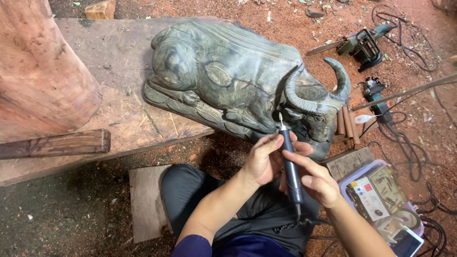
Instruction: The person carves details into a large wooden buffalo sculpture using a rotary tool and a small chisel.
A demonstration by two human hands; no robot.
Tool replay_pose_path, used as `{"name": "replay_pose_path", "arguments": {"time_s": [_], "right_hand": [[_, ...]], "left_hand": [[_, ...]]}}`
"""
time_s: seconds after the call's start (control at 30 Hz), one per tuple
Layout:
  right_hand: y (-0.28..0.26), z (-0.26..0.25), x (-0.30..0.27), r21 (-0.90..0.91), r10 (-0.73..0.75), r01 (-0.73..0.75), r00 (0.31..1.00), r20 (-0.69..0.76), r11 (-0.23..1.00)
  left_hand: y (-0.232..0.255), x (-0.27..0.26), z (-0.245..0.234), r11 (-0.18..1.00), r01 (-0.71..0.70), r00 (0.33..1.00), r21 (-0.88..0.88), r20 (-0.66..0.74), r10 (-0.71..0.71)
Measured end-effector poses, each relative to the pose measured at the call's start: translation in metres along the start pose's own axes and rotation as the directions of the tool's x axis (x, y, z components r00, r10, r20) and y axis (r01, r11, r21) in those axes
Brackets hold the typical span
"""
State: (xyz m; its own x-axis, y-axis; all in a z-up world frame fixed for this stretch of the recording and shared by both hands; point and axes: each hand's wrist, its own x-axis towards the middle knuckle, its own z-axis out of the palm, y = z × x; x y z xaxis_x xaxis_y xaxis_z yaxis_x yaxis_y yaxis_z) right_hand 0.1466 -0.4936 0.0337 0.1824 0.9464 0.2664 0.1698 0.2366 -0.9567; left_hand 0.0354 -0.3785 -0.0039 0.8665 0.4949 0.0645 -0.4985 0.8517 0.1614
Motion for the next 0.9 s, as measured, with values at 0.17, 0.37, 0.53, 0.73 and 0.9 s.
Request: {"name": "replay_pose_path", "arguments": {"time_s": [0.17, 0.37, 0.53, 0.73, 0.9], "right_hand": [[-0.023, 0.017, 0.027, -0.705, -0.389, 0.384, 0.906, 0.165, 0.596], [-0.036, 0.03, 0.053, -0.915, -0.512, 0.388, 0.811, 0.282, 0.11], [-0.036, 0.03, 0.069, -0.905, -0.529, 0.416, 0.79, 0.309, 0.093], [-0.027, 0.032, 0.072, -0.914, -0.518, 0.389, 0.809, 0.278, 0.116], [-0.025, 0.033, 0.074, -0.925, -0.522, 0.364, 0.813, 0.259, 0.108]], "left_hand": [[0.001, -0.001, 0.008, 0.995, 0.103, 0.994, -0.015, -0.033, -0.103], [0.019, 0.021, 0.01, 0.926, 0.284, 0.956, -0.249, 0.002, -0.293], [0.031, 0.027, 0.038, 0.95, 0.136, 0.987, -0.281, -0.047, -0.155], [0.032, 0.035, 0.024, 0.95, 0.171, 0.964, -0.26, -0.155, -0.216], [0.051, 0.03, 0.051, 0.961, 0.165, 0.974, -0.222, -0.116, -0.194]]}}
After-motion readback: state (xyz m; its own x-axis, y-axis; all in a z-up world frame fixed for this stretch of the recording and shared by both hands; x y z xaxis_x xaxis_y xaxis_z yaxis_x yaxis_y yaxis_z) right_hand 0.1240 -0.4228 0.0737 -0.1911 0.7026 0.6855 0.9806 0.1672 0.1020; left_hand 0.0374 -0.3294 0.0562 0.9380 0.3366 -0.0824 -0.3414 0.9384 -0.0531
